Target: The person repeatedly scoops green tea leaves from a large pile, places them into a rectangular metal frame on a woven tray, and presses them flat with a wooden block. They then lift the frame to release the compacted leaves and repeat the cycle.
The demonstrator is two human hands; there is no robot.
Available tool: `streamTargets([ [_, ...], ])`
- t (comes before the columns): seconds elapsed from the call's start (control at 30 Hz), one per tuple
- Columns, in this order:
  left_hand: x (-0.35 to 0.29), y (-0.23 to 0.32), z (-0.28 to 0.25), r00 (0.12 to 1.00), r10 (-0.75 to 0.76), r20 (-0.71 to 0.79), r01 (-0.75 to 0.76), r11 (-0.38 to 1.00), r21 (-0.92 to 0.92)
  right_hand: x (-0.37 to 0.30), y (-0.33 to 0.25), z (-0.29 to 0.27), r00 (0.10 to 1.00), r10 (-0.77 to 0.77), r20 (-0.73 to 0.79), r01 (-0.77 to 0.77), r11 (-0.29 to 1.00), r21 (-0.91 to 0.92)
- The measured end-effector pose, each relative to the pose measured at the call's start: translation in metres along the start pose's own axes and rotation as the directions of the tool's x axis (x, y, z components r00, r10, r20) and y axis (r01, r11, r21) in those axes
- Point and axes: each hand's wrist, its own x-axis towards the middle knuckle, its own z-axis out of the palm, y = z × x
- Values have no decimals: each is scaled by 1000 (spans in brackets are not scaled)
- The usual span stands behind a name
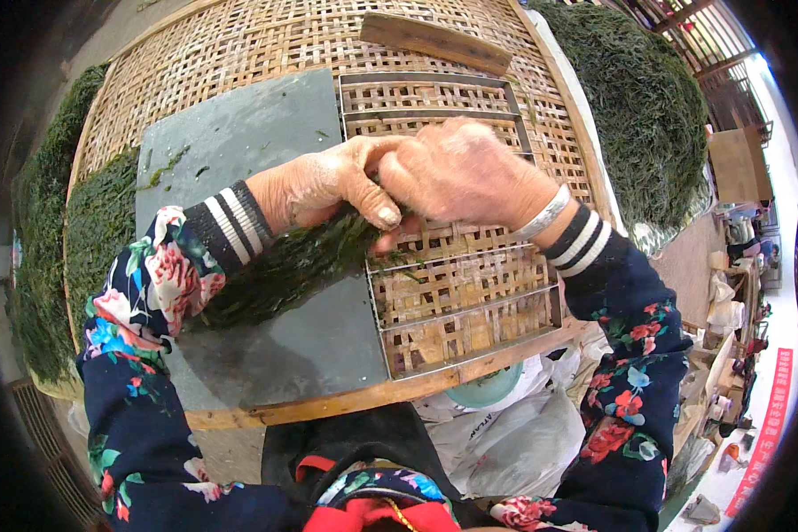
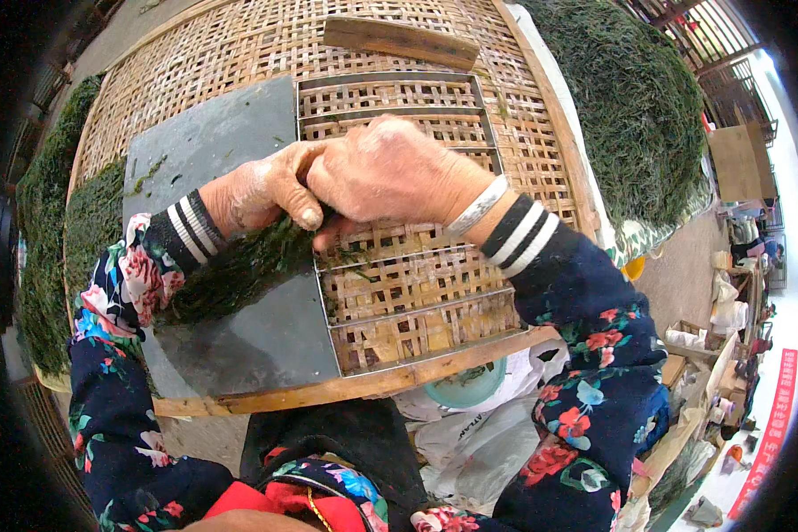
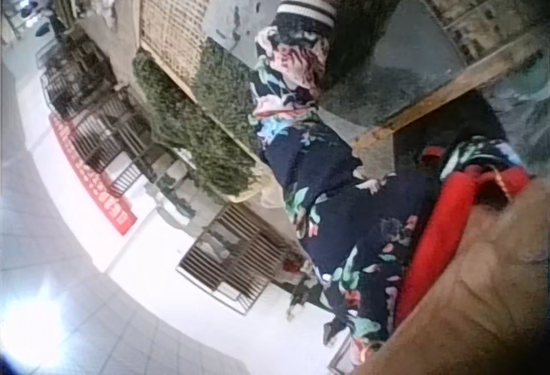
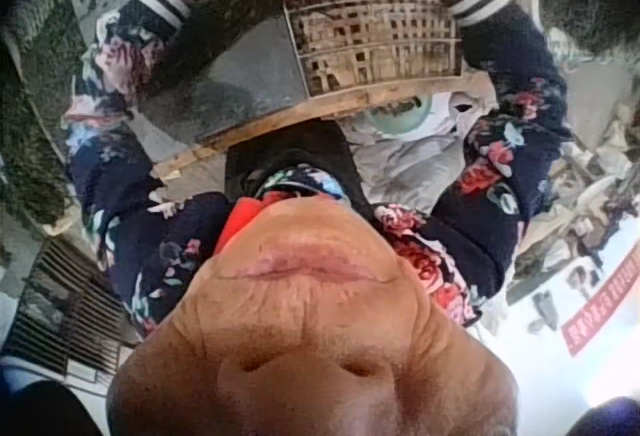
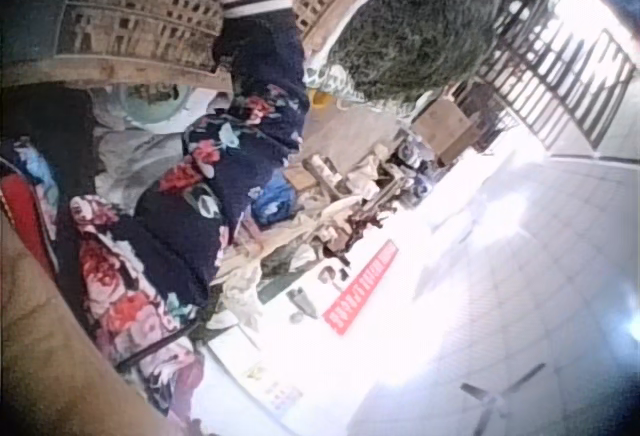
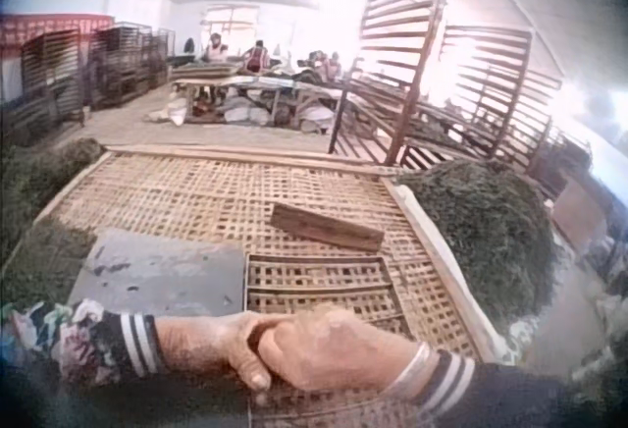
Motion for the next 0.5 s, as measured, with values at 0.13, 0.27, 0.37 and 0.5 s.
streamTargets([
  [0.13,-16,7,-10,945,-64,-321,128,975,183,-11,29,5,1000,28,9,-26,981,-194],
  [0.27,-38,38,-37,867,23,-498,217,882,419,-27,66,24,995,97,15,-90,963,-254],
  [0.37,-50,60,-57,799,140,-585,316,729,607,-41,86,45,982,188,37,-173,952,-251],
  [0.5,-82,73,-75,707,213,-674,472,568,674,-54,104,73,977,213,32,-200,953,-228],
])
